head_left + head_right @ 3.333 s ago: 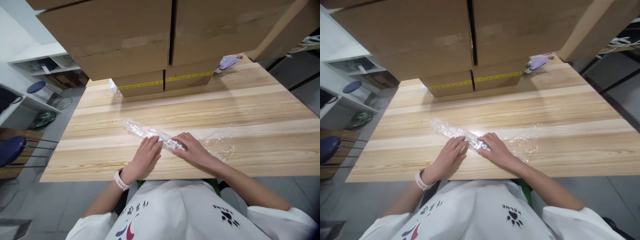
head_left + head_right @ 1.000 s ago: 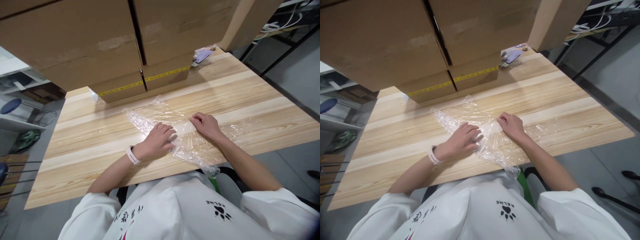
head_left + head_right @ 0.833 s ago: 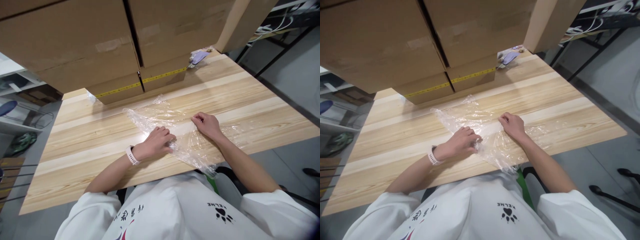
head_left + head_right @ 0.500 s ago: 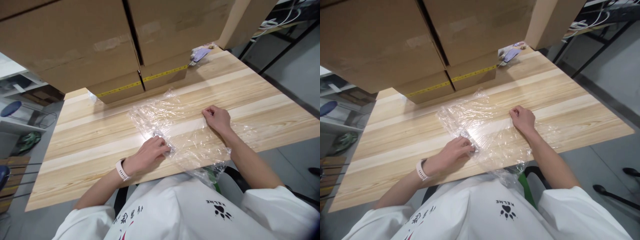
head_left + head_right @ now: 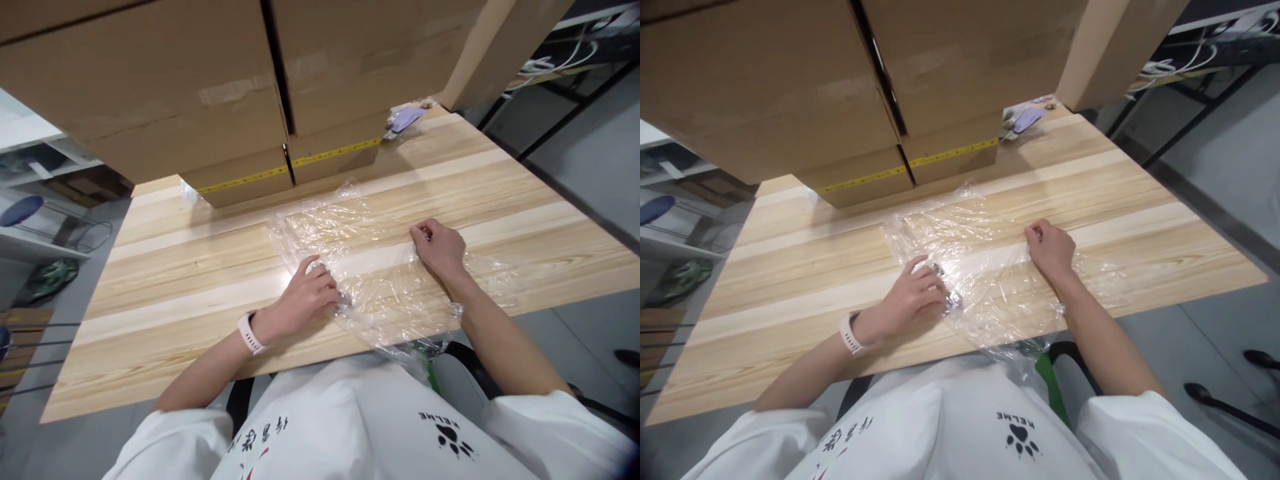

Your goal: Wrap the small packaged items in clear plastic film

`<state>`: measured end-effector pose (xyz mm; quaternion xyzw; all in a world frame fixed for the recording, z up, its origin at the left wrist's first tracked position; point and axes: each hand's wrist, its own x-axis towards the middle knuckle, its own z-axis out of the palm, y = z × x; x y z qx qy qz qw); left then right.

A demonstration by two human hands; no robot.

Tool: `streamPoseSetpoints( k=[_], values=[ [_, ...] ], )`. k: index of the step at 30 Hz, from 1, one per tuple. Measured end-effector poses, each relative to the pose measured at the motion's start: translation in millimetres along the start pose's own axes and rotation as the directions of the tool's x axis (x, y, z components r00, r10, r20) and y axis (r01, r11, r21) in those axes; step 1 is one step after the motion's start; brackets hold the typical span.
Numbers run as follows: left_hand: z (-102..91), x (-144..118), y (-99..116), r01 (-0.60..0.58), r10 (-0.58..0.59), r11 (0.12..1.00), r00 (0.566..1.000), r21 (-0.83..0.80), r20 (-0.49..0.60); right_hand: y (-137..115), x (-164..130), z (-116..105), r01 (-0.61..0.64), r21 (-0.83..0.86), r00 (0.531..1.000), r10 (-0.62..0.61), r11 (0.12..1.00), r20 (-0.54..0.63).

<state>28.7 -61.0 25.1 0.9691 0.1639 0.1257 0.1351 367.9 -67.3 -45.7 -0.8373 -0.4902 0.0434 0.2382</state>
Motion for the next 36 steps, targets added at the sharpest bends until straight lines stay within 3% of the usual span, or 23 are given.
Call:
streamPoseSetpoints(
  k=[3,7,9,11,13,15,17,19,21,26,28,31,33,36],
  values=[
    [-7.7,-30,9,0.035,-0.035,0.999,0.999,0.016,0.028,2,3,0,-0.018,-0.012,1.000,0.018,1.000,0.010],
    [-22.8,-61,15,0.146,-0.140,0.989,0.967,-0.016,0.211,7,9,-9,-0.021,-0.047,0.999,0.023,0.999,0.035],
    [-29.2,-68,16,0.204,-0.182,0.977,0.955,-0.070,0.235,2,6,-21,0.084,-0.106,0.995,-0.088,0.991,-0.036],
    [-31.2,-71,15,0.262,-0.241,0.958,0.955,-0.115,0.173,-13,-6,-35,0.226,-0.148,0.963,-0.244,0.963,-0.118],
    [-26.9,-67,11,0.295,-0.289,0.942,0.955,-0.161,0.062,-39,-28,-46,0.368,-0.079,0.925,-0.373,0.926,-0.068],
    [-17.5,-59,5,0.316,-0.330,0.925,0.943,-0.210,-0.037,-69,-58,-50,0.492,0.100,0.851,-0.502,0.865,0.155],
    [-6.2,-45,-3,0.344,-0.374,0.911,0.921,-0.230,-0.105,-97,-86,-47,0.583,0.206,0.694,-0.614,0.786,0.375],
    [3.4,-29,-12,0.375,-0.405,0.903,0.905,-0.209,-0.127,-118,-108,-39,0.666,0.194,0.576,-0.662,0.720,0.479],
    [9.0,-12,-22,0.380,-0.399,0.908,0.913,-0.175,-0.083,-128,-119,-30,0.716,0.147,0.530,-0.669,0.682,0.521],
    [9.7,11,-38,0.356,-0.348,0.927,0.934,-0.117,0.083,-119,-111,-22,0.635,0.249,0.558,-0.657,0.731,0.507],
    [8.3,11,-40,0.372,-0.362,0.918,0.927,-0.136,0.095,-110,-102,-25,0.476,0.368,0.610,-0.602,0.798,0.515],
    [7.1,3,-40,0.384,-0.383,0.899,0.923,-0.209,0.043,-98,-89,-35,0.097,0.494,0.709,-0.408,0.864,0.575],
    [7.1,-5,-40,0.374,-0.387,0.883,0.922,-0.282,0.012,-96,-80,-40,-0.112,0.561,0.732,-0.314,0.820,0.605],
    [9.4,-13,-39,0.395,-0.444,0.807,0.896,-0.439,-0.010,-103,-70,-38,-0.196,0.670,0.763,-0.318,0.716,0.563]
  ],
)
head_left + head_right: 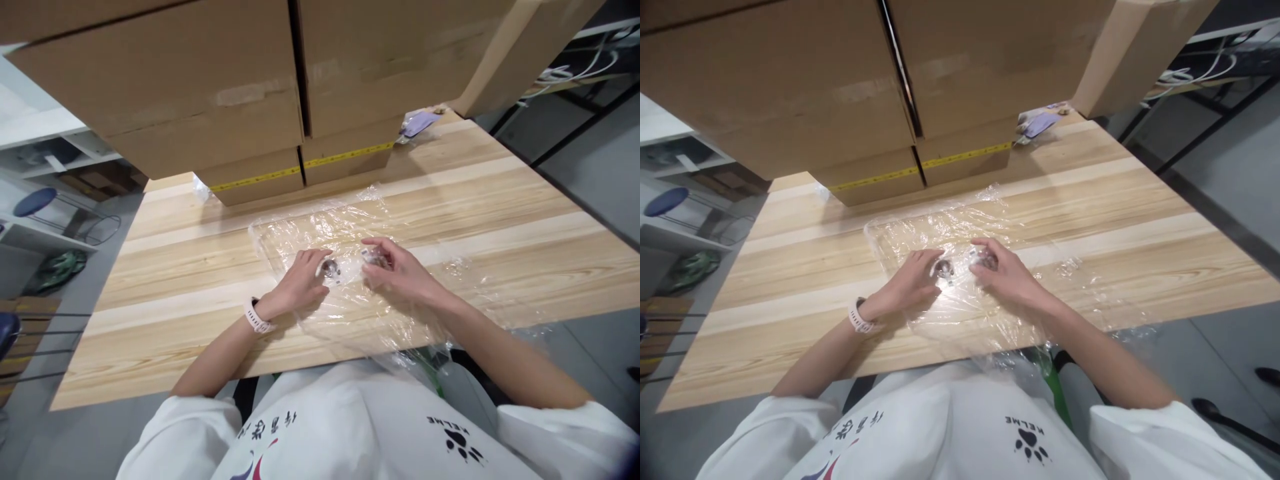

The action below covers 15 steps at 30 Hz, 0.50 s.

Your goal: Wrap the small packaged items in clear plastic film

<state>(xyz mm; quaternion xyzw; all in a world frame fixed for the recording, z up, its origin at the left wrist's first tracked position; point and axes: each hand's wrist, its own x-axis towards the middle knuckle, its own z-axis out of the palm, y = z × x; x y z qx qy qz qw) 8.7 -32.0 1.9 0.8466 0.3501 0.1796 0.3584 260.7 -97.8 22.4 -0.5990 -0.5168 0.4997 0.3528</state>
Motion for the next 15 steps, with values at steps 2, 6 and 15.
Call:
streamPoseSetpoints(
  k=[2,6,15],
  values=[
    [4.0,-2,1,0.079,-0.092,0.982,0.993,-0.171,-0.074,-1,11,9,0.066,0.002,0.998,-0.066,0.998,-0.018],
    [16.0,0,12,0.194,-0.388,0.713,0.909,-0.674,-0.149,9,32,39,0.158,-0.132,0.987,-0.161,0.979,-0.017],
    [27.9,10,32,0.138,-0.629,0.028,0.773,-0.990,0.090,38,39,64,0.282,-0.018,0.951,-0.282,0.959,-0.128]
  ],
)
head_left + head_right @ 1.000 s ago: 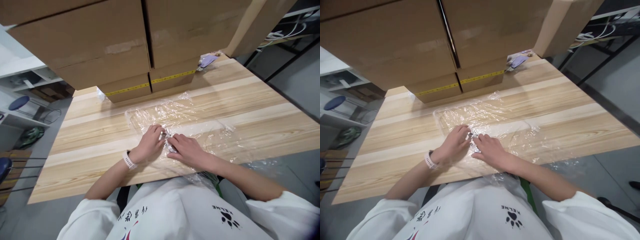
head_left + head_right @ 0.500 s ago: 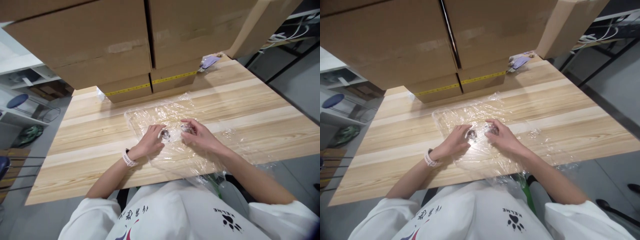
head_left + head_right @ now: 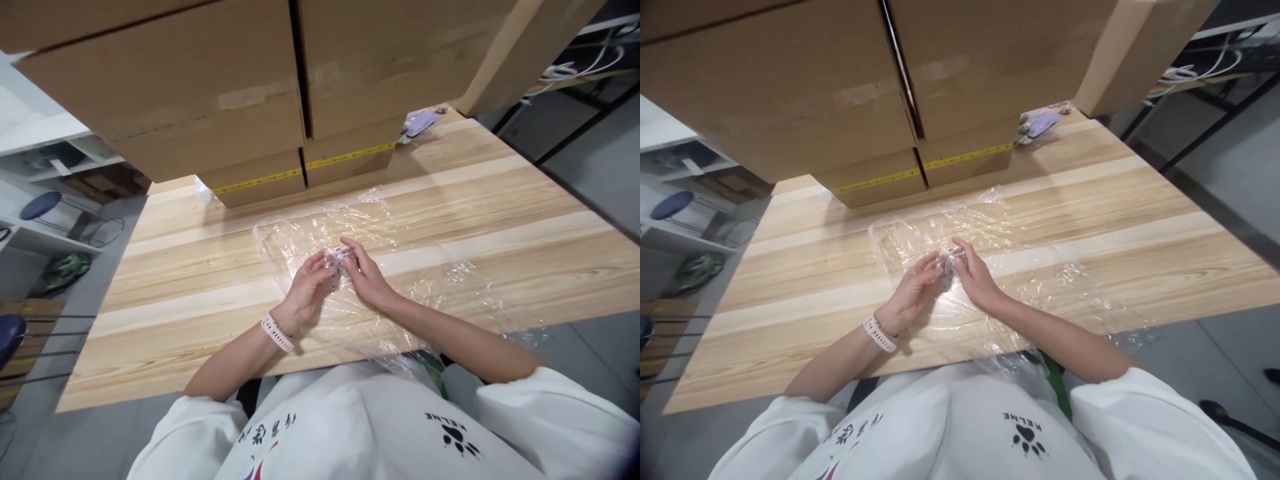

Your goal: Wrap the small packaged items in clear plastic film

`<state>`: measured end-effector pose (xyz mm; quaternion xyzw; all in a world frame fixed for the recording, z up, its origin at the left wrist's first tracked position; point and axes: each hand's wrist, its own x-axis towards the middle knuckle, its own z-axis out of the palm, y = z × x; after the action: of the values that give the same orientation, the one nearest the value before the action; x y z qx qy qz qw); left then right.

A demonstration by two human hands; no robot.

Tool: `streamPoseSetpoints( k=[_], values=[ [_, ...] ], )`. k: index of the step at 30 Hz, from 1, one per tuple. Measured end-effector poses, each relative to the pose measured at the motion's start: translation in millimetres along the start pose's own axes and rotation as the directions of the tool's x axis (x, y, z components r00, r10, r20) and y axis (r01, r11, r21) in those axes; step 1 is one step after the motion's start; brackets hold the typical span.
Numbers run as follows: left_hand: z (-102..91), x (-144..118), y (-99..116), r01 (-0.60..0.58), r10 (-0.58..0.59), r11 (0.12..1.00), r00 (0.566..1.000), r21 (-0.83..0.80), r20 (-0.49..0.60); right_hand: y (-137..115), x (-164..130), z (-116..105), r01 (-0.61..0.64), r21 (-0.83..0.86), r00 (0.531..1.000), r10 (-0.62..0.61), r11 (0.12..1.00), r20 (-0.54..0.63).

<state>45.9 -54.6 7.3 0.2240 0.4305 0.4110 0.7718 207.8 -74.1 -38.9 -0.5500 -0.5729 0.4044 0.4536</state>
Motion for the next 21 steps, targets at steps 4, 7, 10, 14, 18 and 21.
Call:
streamPoseSetpoints(
  k=[4,7,10,14,18,21],
  values=[
    [8.1,-1,-10,0.037,-0.029,0.998,0.992,-0.060,0.119,-1,-6,8,0.099,0.028,0.992,-0.101,0.995,0.069],
    [10.9,-3,-16,0.031,-0.027,0.999,0.994,-0.034,0.108,-5,-9,13,0.232,-0.026,0.959,-0.225,0.972,0.170],
    [6.6,-6,-12,0.022,-0.020,0.999,0.997,-0.024,0.070,-10,-10,10,0.246,-0.025,0.938,-0.232,0.969,0.257],
    [-8.0,-15,13,0.011,-0.013,0.994,1.000,-0.111,-0.018,-17,-12,-17,0.208,-0.200,0.910,-0.114,0.957,0.398],
    [-17.7,-26,42,-0.067,0.051,0.990,0.991,-0.126,-0.122,-12,-11,-48,0.356,-0.437,0.865,-0.115,0.826,0.488],
    [-15.8,-33,54,-0.098,0.080,0.989,0.984,-0.113,-0.158,-10,-8,-55,0.364,-0.459,0.864,-0.110,0.810,0.492]
  ],
)
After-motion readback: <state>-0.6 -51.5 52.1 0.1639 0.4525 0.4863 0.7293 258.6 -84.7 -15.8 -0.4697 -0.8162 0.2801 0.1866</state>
